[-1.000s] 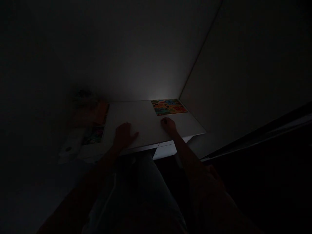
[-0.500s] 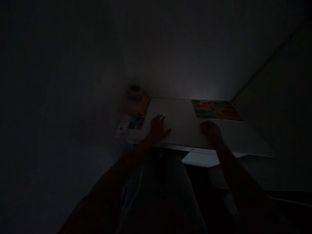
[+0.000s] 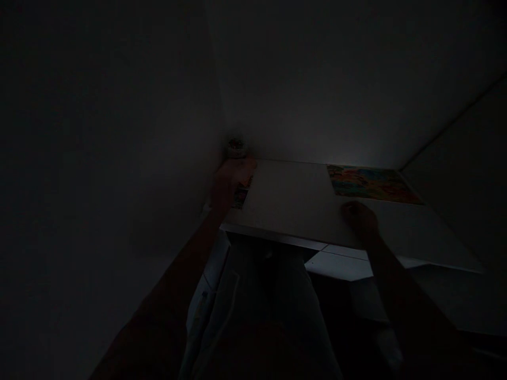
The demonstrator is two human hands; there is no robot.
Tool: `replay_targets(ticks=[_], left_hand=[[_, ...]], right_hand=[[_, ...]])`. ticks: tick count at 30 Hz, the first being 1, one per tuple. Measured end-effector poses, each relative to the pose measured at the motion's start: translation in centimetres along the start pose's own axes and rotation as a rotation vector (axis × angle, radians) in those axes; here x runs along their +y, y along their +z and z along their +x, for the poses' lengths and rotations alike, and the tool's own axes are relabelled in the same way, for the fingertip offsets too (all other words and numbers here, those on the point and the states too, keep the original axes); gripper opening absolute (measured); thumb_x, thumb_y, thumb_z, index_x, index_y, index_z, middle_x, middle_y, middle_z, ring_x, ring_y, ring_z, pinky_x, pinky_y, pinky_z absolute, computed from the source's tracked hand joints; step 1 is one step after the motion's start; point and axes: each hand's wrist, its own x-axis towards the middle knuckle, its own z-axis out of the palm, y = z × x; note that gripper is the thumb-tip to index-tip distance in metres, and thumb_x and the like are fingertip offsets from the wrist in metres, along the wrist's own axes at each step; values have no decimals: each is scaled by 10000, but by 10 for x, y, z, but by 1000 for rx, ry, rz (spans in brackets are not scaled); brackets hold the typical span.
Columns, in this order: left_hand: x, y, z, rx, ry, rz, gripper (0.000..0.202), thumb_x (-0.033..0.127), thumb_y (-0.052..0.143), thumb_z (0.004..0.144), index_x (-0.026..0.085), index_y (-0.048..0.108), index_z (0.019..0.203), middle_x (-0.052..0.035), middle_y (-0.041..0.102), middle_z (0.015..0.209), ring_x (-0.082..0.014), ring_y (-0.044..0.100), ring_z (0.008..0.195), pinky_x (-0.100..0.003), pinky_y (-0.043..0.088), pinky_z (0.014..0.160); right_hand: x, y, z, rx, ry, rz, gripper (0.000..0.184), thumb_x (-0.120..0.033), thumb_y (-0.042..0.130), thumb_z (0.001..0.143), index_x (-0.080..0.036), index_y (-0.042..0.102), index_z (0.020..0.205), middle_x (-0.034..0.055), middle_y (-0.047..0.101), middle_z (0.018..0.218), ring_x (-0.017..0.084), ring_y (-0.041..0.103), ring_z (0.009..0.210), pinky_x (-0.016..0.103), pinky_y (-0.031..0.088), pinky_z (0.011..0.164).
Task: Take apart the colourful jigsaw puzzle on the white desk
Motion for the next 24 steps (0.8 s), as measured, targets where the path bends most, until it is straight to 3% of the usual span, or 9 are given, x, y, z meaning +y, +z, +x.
replay_targets(ticks=[3, 8, 11, 13, 18, 21, 24], left_hand=[[22, 11, -7, 7, 80, -118, 449, 383, 521, 1270, 166, 685, 1628, -227, 772, 1594, -348, 765, 1475, -543, 628, 1276], [65, 37, -26, -27, 285, -249, 440, 345, 479, 1224, 232, 768, 1536, -184, 769, 1622, -366, 695, 1577, -625, 490, 1403], [76, 52, -37, -204, 248, -180, 514, 195, 473, 1085, 199, 800, 1481, -189, 771, 1628, -375, 662, 1629, -661, 442, 1423], [79, 57, -43, -298, 216, -125, 578, 223, 473, 1068, 159, 758, 1567, -208, 714, 1716, -394, 585, 1711, -697, 366, 1466], [86, 59, -49, -341, 71, -12, 802, 396, 536, 1056, 88, 529, 1796, -256, 453, 1941, -457, 420, 1815, -769, 232, 1507], [89, 59, -50, -362, 83, 26, 880, 458, 574, 1040, 68, 457, 1821, -279, 441, 1940, -467, 390, 1829, -761, 202, 1519], [92, 58, -51, -380, 106, 54, 869, 540, 573, 1058, 73, 488, 1786, -287, 471, 1917, -490, 382, 1824, -788, 201, 1506]], right_hand=[[-14, -9, -7, 8, 20, -21, 239, -383, 671, 1049, -251, 850, 1137, 168, 891, 1114, 348, 836, 1044, 464, 601, 964], [-32, -19, -11, -18, 5, -45, 274, -337, 651, 1085, -227, 858, 1227, 136, 913, 1219, 295, 838, 1119, 386, 609, 1017], [-30, -17, -8, -11, 1, -73, 287, -330, 628, 1110, -231, 860, 1247, 128, 913, 1230, 285, 834, 1124, 385, 609, 1038], [-28, -15, -6, -9, -12, -82, 301, -338, 612, 1126, -229, 858, 1261, 132, 909, 1258, 287, 831, 1142, 395, 610, 1050], [-24, -13, -4, -6, -51, -100, 287, -342, 618, 1134, -238, 853, 1262, 124, 898, 1269, 278, 811, 1146, 392, 605, 1062], [-25, -9, -5, -5, -63, -123, 278, -331, 627, 1127, -249, 852, 1269, 117, 889, 1261, 279, 795, 1129, 395, 609, 1062], [-27, -5, -7, 19, -75, -153, 326, -328, 616, 1131, -219, 858, 1320, 179, 850, 1371, 332, 763, 1256, 459, 591, 1155]])
